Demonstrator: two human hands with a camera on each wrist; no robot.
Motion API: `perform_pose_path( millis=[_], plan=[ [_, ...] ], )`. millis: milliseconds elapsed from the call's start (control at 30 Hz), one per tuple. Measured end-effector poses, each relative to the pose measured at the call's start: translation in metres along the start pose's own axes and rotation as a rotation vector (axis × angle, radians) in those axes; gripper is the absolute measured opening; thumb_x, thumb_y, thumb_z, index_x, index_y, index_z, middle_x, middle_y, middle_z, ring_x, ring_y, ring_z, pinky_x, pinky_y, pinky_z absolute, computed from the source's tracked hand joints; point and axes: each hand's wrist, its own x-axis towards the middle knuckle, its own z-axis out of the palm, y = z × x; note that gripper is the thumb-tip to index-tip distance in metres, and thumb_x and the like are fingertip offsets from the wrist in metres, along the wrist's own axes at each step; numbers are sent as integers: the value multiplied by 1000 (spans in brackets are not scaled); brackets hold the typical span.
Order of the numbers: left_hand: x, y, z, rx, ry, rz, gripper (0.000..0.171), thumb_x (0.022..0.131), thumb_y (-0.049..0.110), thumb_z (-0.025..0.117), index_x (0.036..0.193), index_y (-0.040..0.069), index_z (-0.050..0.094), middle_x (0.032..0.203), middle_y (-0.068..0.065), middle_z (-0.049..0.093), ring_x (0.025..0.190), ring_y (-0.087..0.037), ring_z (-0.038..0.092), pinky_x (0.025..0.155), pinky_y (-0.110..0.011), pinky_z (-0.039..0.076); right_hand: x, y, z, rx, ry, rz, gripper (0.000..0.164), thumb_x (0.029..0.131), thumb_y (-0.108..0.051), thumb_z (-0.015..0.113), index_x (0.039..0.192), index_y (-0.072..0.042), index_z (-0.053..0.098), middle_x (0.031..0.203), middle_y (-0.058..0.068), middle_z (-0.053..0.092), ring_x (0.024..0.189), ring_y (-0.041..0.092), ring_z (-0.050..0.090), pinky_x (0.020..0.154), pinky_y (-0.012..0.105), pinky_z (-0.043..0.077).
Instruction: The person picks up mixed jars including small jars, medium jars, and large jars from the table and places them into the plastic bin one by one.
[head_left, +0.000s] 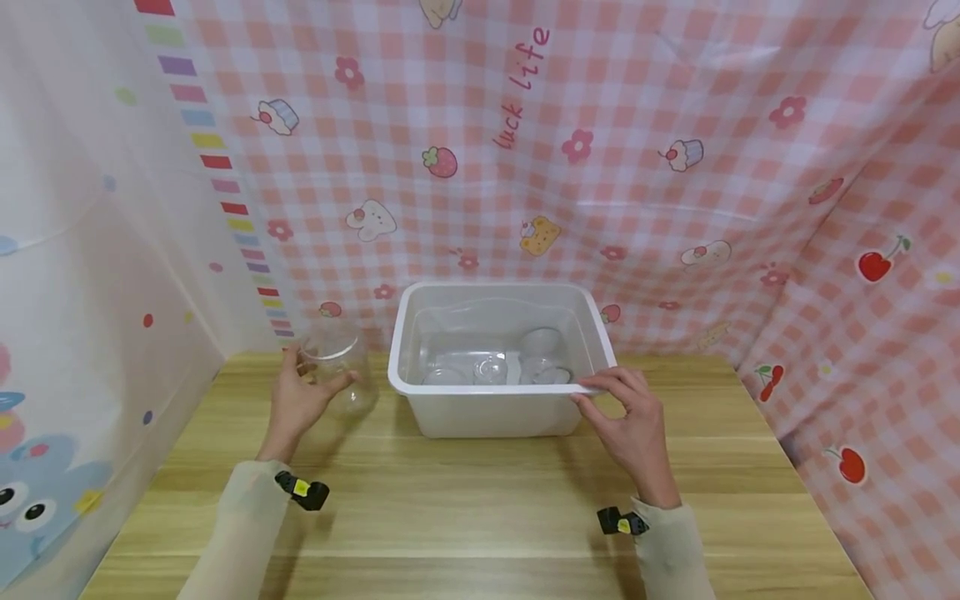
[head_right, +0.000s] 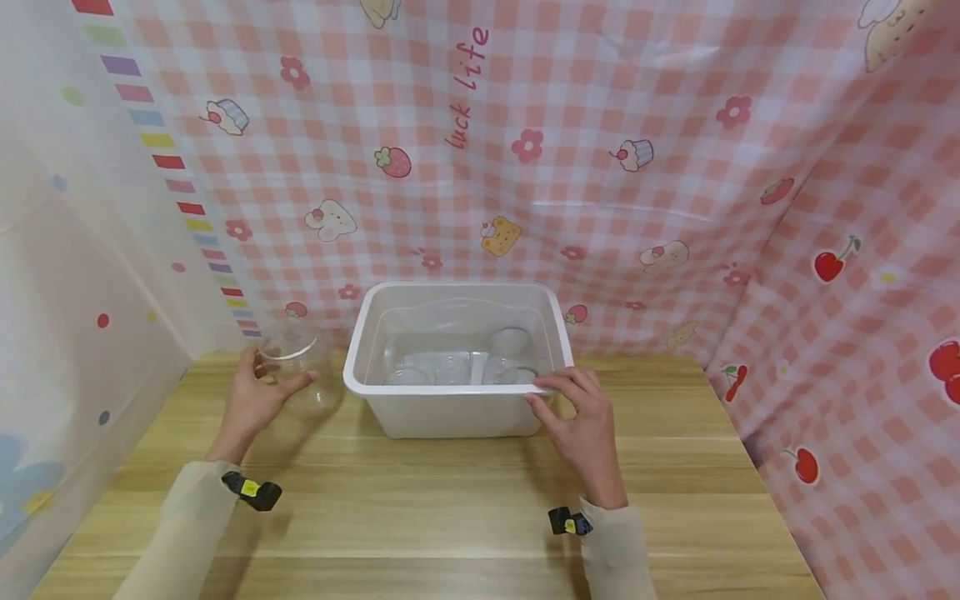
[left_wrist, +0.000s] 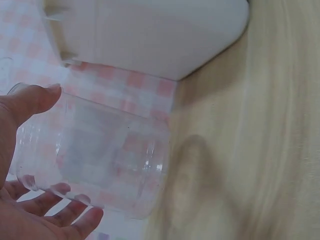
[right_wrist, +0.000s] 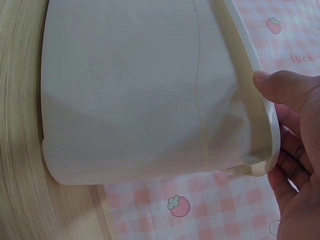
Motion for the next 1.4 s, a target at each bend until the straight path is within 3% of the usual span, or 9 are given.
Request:
perform_pose_path(
  millis=[233,533,767,967,1167,1400],
  plan=[
    [-2,17,-9,16,35,75,106,78,38,89,160,11,28,153,-21,46,137,-38,46,109,-54,44,-1,-2,0,7,-10,7,21,80,-12,89,99,-11,80,102,0,73,100,11,57,89,17,44],
    [-5,50,-23,73,68,190,103,78,34,90,159,10,30,149,-22,50,133,-38,48,103,-52,45,-3,-1,2,6,-6,-6,21,80,-12,89,98,-10,80,100,1,73,100,13,58,89,17,44],
    [-8,70,-28,97,68,261,101,78,36,90,159,17,34,148,-18,52,133,-37,49,103,-57,47,-5,-1,2,6,-6,-2,21,80,-12,89,98,-10,80,101,1,73,100,13,58,89,17,44],
    [-8,89,-30,97,95,336,99,76,34,91,158,21,38,143,-15,56,127,-31,52,98,-55,48,-4,-2,2,6,0,-5,21,80,-12,89,99,-11,80,101,1,73,100,13,58,89,16,44],
    [-8,112,-27,89,88,376,93,74,42,92,153,27,44,138,-6,59,121,-26,53,98,-50,48,-1,0,2,13,17,-22,20,80,-10,88,98,-9,80,101,3,73,99,14,59,90,15,43],
    [-8,134,-18,119,63,423,101,72,42,93,156,18,42,138,-10,58,121,-27,53,99,-48,49,0,-1,1,15,20,-20,22,79,-10,89,99,-10,80,101,3,73,99,14,59,90,15,43]
  ],
)
